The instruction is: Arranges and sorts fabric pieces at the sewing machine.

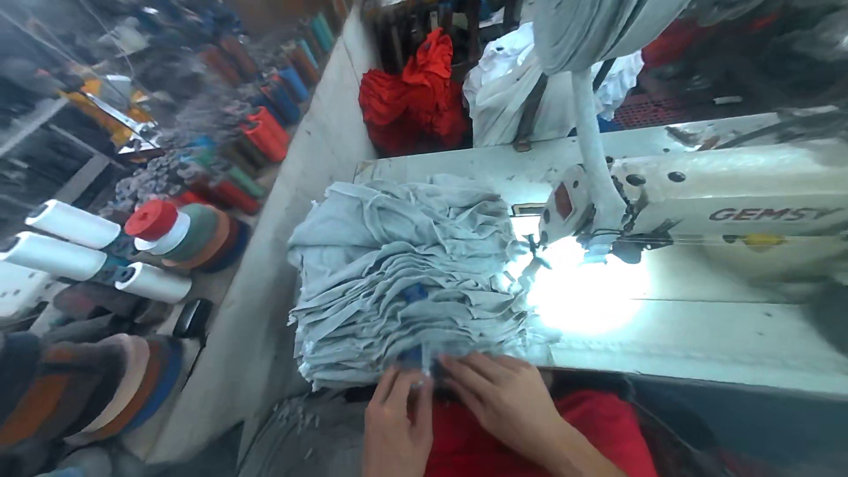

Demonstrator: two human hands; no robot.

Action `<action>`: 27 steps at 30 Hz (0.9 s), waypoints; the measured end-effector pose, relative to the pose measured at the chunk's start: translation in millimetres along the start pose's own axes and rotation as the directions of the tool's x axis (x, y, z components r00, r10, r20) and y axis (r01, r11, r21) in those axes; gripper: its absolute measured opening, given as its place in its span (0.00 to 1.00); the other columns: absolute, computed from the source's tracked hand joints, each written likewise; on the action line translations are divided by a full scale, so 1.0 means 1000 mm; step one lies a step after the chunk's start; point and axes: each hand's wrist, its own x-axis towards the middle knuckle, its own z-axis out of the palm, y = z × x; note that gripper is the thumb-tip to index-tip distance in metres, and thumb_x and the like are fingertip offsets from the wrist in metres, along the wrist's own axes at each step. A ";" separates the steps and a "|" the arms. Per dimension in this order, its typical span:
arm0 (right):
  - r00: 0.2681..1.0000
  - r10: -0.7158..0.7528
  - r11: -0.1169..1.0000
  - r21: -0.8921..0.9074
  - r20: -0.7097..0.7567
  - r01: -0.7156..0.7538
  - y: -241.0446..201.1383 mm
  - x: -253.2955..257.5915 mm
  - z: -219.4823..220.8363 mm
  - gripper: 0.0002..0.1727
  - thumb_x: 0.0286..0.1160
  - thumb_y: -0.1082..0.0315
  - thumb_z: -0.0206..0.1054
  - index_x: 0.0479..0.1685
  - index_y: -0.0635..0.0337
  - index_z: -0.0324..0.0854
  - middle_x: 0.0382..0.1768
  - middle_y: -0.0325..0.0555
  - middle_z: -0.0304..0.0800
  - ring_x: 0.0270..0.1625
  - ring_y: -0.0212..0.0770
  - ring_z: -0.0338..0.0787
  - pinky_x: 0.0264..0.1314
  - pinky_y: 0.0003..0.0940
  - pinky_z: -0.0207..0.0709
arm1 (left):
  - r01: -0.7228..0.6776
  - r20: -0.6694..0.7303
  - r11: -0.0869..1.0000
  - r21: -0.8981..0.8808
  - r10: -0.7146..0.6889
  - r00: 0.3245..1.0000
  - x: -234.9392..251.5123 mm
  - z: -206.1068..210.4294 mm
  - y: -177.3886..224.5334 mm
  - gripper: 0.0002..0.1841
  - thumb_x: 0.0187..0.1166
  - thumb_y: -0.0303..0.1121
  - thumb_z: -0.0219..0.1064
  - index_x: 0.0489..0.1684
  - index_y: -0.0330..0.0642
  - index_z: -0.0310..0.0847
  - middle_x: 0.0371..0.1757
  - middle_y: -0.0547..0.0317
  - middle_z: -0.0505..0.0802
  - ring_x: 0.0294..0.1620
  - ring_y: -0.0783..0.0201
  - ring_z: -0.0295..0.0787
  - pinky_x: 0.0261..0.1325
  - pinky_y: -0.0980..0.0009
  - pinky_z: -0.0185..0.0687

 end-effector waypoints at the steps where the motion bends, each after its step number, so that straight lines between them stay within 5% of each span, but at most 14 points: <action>1: 1.000 -0.026 1.000 0.007 0.011 0.026 -0.001 0.002 0.002 0.14 0.85 0.54 0.63 0.61 0.39 0.90 0.36 0.34 0.93 0.29 0.37 0.90 0.27 0.34 0.82 | 0.007 -0.011 1.000 -0.022 -0.007 1.000 -0.002 0.001 0.000 0.07 0.78 0.36 0.71 0.39 0.43 0.93 0.43 0.60 0.93 0.36 0.77 0.90 0.43 0.79 0.90; 5: 0.997 -0.062 0.998 0.032 0.036 0.061 0.000 0.009 0.003 0.14 0.85 0.55 0.63 0.60 0.39 0.91 0.32 0.35 0.91 0.26 0.37 0.88 0.22 0.35 0.80 | 0.016 -0.039 0.996 -0.087 -0.020 0.999 -0.006 0.003 -0.006 0.06 0.78 0.35 0.72 0.40 0.45 0.92 0.45 0.62 0.93 0.38 0.79 0.90 0.44 0.82 0.90; 9: 0.992 0.125 0.992 0.031 -0.014 -0.124 0.012 0.023 -0.007 0.23 0.78 0.43 0.68 0.59 0.47 0.91 0.37 0.38 0.93 0.24 0.36 0.87 0.19 0.36 0.78 | 0.035 -0.037 0.994 -0.105 -0.039 0.999 -0.008 -0.003 -0.009 0.06 0.76 0.36 0.74 0.38 0.45 0.93 0.44 0.63 0.94 0.34 0.78 0.91 0.38 0.80 0.92; 13: 0.976 0.196 0.973 0.105 0.096 -0.205 0.026 0.048 -0.016 0.16 0.63 0.67 0.69 0.51 0.55 0.90 0.40 0.42 0.95 0.30 0.42 0.92 0.27 0.47 0.85 | -0.017 -0.012 1.000 -0.019 0.017 1.000 0.005 -0.010 -0.005 0.06 0.77 0.37 0.73 0.38 0.46 0.93 0.44 0.63 0.94 0.37 0.77 0.91 0.42 0.80 0.90; 20: 0.974 0.129 0.991 -0.002 -0.185 -0.132 0.055 0.078 0.020 0.14 0.68 0.69 0.66 0.51 0.61 0.88 0.32 0.46 0.93 0.25 0.46 0.90 0.22 0.45 0.81 | -0.159 0.090 0.973 0.169 0.145 0.985 0.058 -0.003 0.006 0.06 0.76 0.35 0.73 0.40 0.45 0.94 0.46 0.56 0.92 0.41 0.64 0.92 0.47 0.68 0.92; 23: 0.975 0.110 0.994 0.040 -0.191 -0.104 0.066 0.061 0.031 0.14 0.64 0.67 0.68 0.48 0.62 0.87 0.29 0.46 0.91 0.26 0.45 0.90 0.27 0.44 0.83 | -0.177 0.223 0.962 0.209 0.129 0.966 0.072 0.005 0.015 0.09 0.78 0.36 0.72 0.45 0.41 0.91 0.47 0.50 0.93 0.43 0.55 0.94 0.49 0.58 0.92; 27: 0.984 0.172 0.975 0.154 -0.056 -0.162 0.070 0.031 0.019 0.15 0.70 0.62 0.69 0.52 0.59 0.87 0.36 0.45 0.94 0.30 0.43 0.91 0.29 0.46 0.85 | -0.207 0.359 0.942 0.264 0.103 0.927 0.080 0.011 0.021 0.17 0.81 0.36 0.70 0.66 0.44 0.84 0.55 0.44 0.92 0.48 0.47 0.95 0.51 0.50 0.92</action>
